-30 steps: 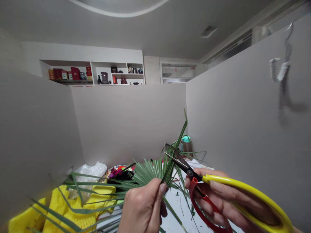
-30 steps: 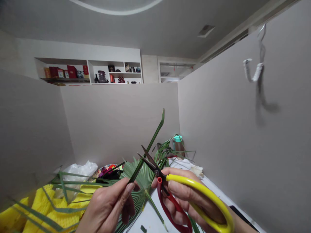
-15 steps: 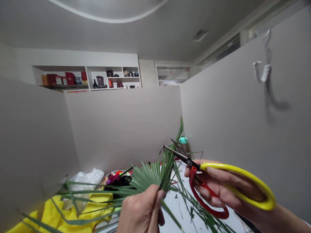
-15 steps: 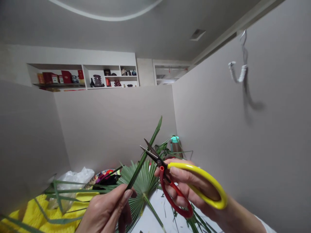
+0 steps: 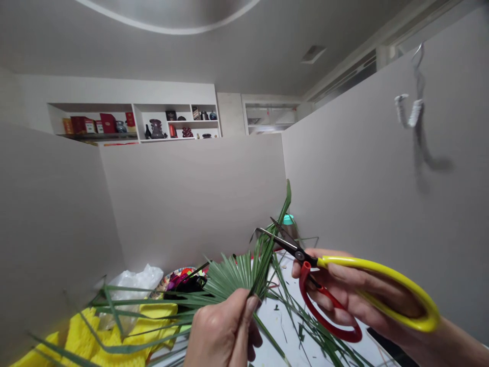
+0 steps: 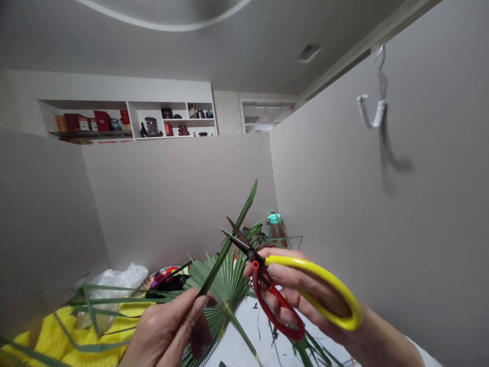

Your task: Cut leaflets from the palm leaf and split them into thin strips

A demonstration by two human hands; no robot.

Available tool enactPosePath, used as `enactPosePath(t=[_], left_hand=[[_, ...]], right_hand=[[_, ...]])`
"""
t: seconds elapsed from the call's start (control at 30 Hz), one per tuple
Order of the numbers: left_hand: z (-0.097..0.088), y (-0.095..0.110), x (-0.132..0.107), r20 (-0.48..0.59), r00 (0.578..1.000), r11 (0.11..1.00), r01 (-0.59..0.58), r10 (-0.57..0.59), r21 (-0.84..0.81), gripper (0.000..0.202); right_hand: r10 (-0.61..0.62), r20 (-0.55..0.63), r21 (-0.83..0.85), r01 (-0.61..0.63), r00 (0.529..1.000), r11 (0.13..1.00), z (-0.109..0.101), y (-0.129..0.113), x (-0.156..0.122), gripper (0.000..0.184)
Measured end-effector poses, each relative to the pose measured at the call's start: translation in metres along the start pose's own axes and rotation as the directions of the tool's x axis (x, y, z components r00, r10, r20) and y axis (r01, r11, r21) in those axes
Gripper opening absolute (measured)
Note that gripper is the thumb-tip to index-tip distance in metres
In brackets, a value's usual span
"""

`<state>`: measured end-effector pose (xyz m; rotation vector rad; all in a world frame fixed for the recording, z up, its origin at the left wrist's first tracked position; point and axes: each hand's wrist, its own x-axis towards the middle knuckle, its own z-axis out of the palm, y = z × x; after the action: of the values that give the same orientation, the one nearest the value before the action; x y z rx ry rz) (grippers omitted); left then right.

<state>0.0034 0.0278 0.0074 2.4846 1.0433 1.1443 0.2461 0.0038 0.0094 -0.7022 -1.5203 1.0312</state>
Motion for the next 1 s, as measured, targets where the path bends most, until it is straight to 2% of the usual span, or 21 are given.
enactPosePath(t=[0.13,0.23,0.3,0.37,0.47,0.53,0.7,0.8,0.93,1.0], left_hand=[[0.002,0.001,0.005,-0.042,0.999,0.991,-0.01,0.004,-0.134,0.035],[0.003,-0.004,0.008,-0.075,0.995,0.976,0.047,-0.064,-0.211,0.027],[0.003,-0.007,0.011,-0.089,0.989,0.968,0.093,-0.116,-0.232,0.031],[0.001,-0.007,0.015,-0.087,0.99,0.97,0.086,-0.108,-0.226,0.03],[-0.005,0.003,0.022,-0.086,0.996,0.976,-0.013,-0.005,-0.215,0.026],[-0.008,0.014,0.026,-0.135,0.989,0.977,-0.079,0.053,-0.199,0.022],[-0.008,0.041,0.026,-0.339,0.93,0.97,-0.199,0.142,-0.138,0.015],[-0.005,0.05,0.026,-0.358,0.927,0.965,-0.191,0.115,-0.182,0.015],[0.0,0.055,0.025,-0.317,0.948,0.949,-0.105,0.005,-0.298,0.015],[0.004,0.057,0.022,-0.329,0.944,0.958,-0.104,0.011,-0.268,0.015]], right_hand=[[0.085,0.021,0.065,-0.086,0.996,0.994,0.0,0.002,0.005,0.039],[0.156,0.086,0.085,-0.163,0.984,0.983,-0.003,0.008,0.002,0.036],[0.143,0.076,0.123,-0.151,0.987,0.981,-0.004,0.013,-0.002,0.037],[0.106,0.061,0.118,-0.112,0.993,0.987,-0.003,0.014,-0.005,0.039],[0.109,0.13,0.025,-0.113,0.985,0.993,-0.002,0.012,-0.005,0.036],[0.138,0.162,-0.037,-0.134,0.977,0.99,-0.003,0.011,-0.005,0.034],[0.187,0.069,-0.074,-0.182,0.98,0.98,-0.005,0.016,-0.018,0.036],[0.202,0.107,-0.056,-0.197,0.974,0.979,-0.004,0.017,-0.024,0.038],[0.215,0.185,-0.041,-0.211,0.959,0.977,-0.002,0.014,-0.024,0.04],[0.186,0.228,-0.026,-0.185,0.956,0.982,-0.001,0.012,-0.025,0.044]])
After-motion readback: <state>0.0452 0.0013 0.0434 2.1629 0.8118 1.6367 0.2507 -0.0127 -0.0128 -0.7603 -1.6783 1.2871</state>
